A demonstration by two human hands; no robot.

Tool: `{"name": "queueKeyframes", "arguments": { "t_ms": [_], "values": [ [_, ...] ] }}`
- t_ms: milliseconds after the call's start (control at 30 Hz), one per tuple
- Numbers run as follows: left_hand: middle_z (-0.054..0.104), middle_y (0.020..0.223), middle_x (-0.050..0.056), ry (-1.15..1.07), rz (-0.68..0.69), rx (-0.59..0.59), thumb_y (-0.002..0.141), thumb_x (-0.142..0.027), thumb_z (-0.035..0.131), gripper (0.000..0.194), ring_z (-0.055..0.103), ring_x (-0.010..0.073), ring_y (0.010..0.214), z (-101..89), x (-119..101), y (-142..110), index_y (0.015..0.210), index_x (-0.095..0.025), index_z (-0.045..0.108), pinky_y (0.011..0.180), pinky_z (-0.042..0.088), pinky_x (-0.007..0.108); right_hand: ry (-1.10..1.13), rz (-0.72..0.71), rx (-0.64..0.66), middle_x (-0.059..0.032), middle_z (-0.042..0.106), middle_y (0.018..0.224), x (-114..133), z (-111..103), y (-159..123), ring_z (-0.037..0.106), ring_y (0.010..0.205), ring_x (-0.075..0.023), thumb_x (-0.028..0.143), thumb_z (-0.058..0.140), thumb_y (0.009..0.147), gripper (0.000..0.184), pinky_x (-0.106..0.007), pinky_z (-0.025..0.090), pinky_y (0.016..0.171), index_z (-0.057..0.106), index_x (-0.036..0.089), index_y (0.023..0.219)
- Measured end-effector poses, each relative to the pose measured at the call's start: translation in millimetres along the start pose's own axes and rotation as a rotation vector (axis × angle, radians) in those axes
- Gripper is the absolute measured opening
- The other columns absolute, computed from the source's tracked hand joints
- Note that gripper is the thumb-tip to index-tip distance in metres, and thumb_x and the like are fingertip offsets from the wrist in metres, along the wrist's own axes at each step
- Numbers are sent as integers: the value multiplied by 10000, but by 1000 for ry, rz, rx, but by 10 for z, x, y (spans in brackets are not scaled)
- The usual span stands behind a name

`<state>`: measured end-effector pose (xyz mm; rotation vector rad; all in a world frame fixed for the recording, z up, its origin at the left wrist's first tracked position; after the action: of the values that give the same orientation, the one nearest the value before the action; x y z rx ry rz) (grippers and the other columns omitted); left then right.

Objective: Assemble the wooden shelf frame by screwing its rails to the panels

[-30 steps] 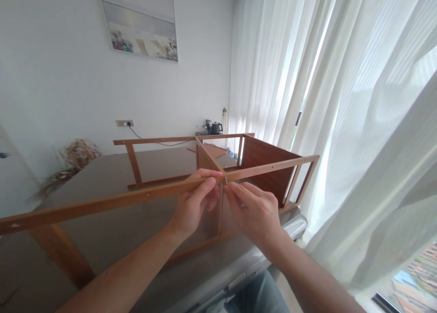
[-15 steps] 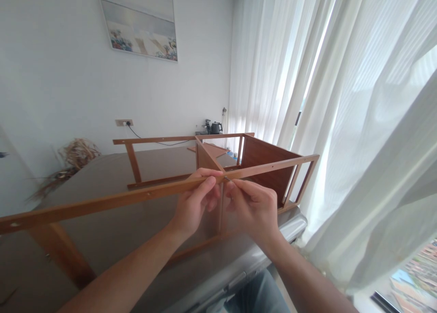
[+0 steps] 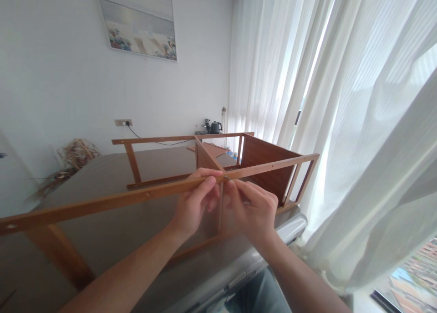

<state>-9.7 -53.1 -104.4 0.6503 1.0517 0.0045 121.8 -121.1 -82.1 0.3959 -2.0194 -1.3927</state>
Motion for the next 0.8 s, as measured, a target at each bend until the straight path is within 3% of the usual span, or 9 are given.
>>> {"name": "queueKeyframes", "arguments": {
  "t_ms": [200, 500, 633, 800],
  "values": [
    [584, 662, -38, 8, 9, -1, 958, -388, 653, 200, 475, 67, 490, -13, 6, -6, 1050, -218, 704, 441, 372, 175, -224, -178, -119, 28, 558, 560, 71, 21, -40, 461, 491, -82, 192, 627, 973, 244, -248, 351, 499, 704, 207, 742],
    [568, 638, -41, -38, -6, -13, 956, -363, 659, 166, 464, 68, 494, 15, 20, 0, 1025, -218, 697, 441, 379, 162, -384, -306, 1, 24, 542, 579, 138, 33, -4, 478, 498, -91, 211, 572, 1011, 280, -272, 313, 487, 646, 200, 741],
    [567, 638, -37, -34, 1, -17, 955, -360, 663, 173, 464, 71, 497, 13, 23, 3, 1030, -209, 697, 439, 380, 160, -277, -227, 51, 15, 577, 583, 122, 10, 44, 523, 521, -97, 205, 557, 1007, 289, -258, 332, 504, 663, 197, 738],
    [564, 636, -41, -15, -3, -21, 960, -377, 657, 189, 468, 70, 495, 0, 21, 2, 1044, -211, 693, 443, 381, 160, -40, 4, 129, 11, 651, 605, 88, -24, 80, 590, 535, -100, 233, 581, 984, 267, -228, 397, 556, 683, 197, 740]
  ]
}}
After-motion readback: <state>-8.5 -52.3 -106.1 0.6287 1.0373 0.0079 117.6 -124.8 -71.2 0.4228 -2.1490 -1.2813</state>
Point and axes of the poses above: each hand's wrist, its own y-axis towards the middle knuckle, its own z-axis out of the palm, x = y × z, the point moved 5 cm from there along y, towards the middle knuckle
